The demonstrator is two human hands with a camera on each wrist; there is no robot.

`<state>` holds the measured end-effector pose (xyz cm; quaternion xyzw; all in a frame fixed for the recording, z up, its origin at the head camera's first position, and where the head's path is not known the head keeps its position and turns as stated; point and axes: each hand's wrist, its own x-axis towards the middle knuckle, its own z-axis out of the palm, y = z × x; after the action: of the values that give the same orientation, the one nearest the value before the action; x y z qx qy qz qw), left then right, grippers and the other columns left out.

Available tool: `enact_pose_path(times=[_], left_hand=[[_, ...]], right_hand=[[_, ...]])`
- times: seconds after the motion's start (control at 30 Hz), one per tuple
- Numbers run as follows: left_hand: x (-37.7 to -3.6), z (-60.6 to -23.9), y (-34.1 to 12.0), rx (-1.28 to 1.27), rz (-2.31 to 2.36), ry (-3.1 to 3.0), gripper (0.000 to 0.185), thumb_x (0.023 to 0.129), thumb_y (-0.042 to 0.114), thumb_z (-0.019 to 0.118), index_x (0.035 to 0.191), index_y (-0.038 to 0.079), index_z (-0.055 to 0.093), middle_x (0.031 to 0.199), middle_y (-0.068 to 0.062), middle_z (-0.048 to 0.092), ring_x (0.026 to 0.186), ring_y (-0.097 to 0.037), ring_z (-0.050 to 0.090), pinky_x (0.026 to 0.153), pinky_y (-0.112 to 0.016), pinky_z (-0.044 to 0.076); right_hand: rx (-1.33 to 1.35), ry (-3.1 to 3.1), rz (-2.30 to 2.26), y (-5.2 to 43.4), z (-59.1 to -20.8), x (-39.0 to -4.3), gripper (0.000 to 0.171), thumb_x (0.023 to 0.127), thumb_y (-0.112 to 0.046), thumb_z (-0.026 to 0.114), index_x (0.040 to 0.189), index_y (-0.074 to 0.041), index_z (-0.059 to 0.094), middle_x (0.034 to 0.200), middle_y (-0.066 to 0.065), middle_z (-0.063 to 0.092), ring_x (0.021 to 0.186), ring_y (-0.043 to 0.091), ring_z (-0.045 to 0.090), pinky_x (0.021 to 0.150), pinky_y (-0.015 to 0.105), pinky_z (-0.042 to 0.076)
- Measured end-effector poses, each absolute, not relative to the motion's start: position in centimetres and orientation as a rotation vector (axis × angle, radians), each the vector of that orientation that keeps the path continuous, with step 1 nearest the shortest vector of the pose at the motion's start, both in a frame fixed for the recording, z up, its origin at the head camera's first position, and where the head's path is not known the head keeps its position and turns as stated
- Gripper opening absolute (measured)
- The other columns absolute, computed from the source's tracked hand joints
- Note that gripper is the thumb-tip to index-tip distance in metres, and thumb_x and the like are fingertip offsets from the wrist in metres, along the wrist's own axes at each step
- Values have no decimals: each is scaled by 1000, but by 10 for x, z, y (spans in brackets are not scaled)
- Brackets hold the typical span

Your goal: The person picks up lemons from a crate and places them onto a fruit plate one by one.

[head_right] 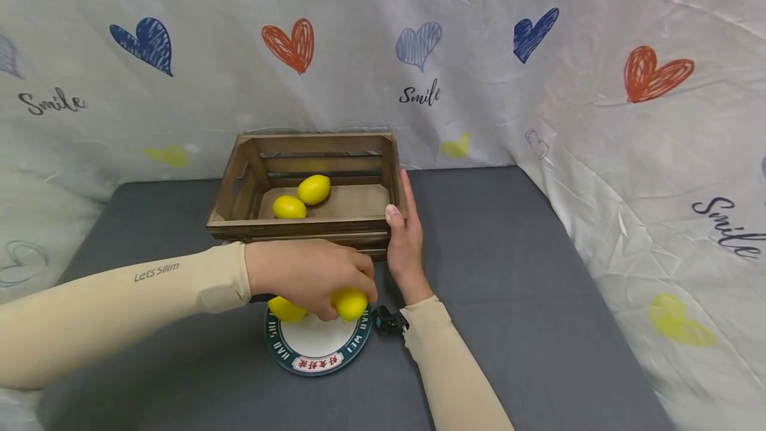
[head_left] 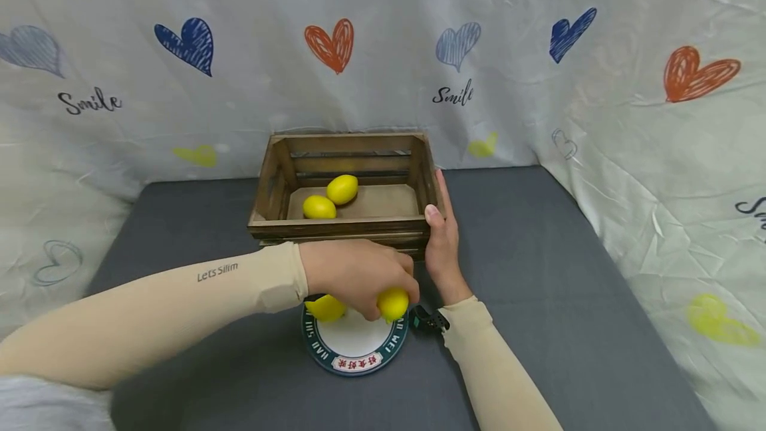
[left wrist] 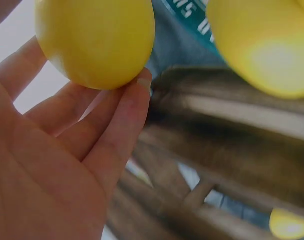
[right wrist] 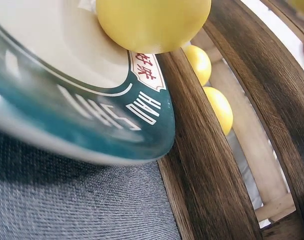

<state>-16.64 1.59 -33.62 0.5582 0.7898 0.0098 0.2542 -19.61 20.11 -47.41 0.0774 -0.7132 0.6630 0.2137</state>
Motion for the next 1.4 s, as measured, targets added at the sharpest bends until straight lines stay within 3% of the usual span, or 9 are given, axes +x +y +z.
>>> enact_pose_path(times=[0.17, 0.43, 0.67, 1.0, 1.13, 1.3, 1.4], left_hand=[[-164, -352, 17, 1520, 3, 2161, 49, 88, 22, 90, 134, 32, 75, 132, 4, 66, 104, -14, 60, 88, -31, 56], [-162, -367, 16, 1551, -21, 2174, 49, 86, 26, 92, 132, 34, 76, 129, 5, 69, 103, -12, 61, 97, -33, 56], [-163, -375, 20, 1612, -69, 2185, 49, 87, 28, 91, 133, 34, 76, 129, 6, 70, 106, -13, 62, 104, -37, 52], [-163, -386, 18, 1605, -106, 2199, 49, 86, 29, 92, 132, 36, 75, 124, 7, 69, 101, -12, 62, 97, -38, 54], [-162, -389, 17, 1606, -100, 2207, 49, 86, 28, 92, 131, 36, 75, 124, 7, 69, 101, -12, 62, 98, -38, 54], [-161, -392, 15, 1591, -86, 2217, 50, 86, 29, 92, 133, 37, 75, 127, 6, 68, 103, -12, 62, 100, -37, 54], [-160, -394, 12, 1579, -67, 2222, 51, 87, 29, 91, 134, 37, 74, 130, 6, 67, 106, -12, 61, 100, -35, 54]], right_hand=[[217, -1991, 1838, 199, -472, -197, 72, 100, -44, 41, 171, -39, 29, 179, -16, 26, 167, 13, 20, 132, 67, 13], [233, -2004, 1821, 201, -470, -198, 72, 100, -45, 42, 171, -40, 29, 177, -19, 27, 166, 10, 21, 132, 63, 16], [235, -2047, 1834, 214, -465, -194, 71, 100, -43, 46, 170, -42, 32, 177, -20, 28, 164, 11, 26, 129, 63, 27], [267, -2195, 1783, 224, -456, -191, 63, 107, -40, 47, 169, -42, 32, 180, -9, 24, 167, 14, 18, 131, 68, 17], [245, -2187, 1779, 223, -455, -188, 62, 107, -39, 49, 168, -41, 35, 177, -13, 29, 165, 18, 26, 129, 67, 23], [233, -2184, 1762, 223, -453, -186, 60, 108, -37, 50, 166, -40, 39, 174, -18, 32, 156, 29, 42, 118, 66, 37], [234, -2212, 1721, 222, -450, -185, 58, 110, -38, 49, 167, -39, 39, 175, -18, 32, 156, 32, 43, 115, 67, 39]])
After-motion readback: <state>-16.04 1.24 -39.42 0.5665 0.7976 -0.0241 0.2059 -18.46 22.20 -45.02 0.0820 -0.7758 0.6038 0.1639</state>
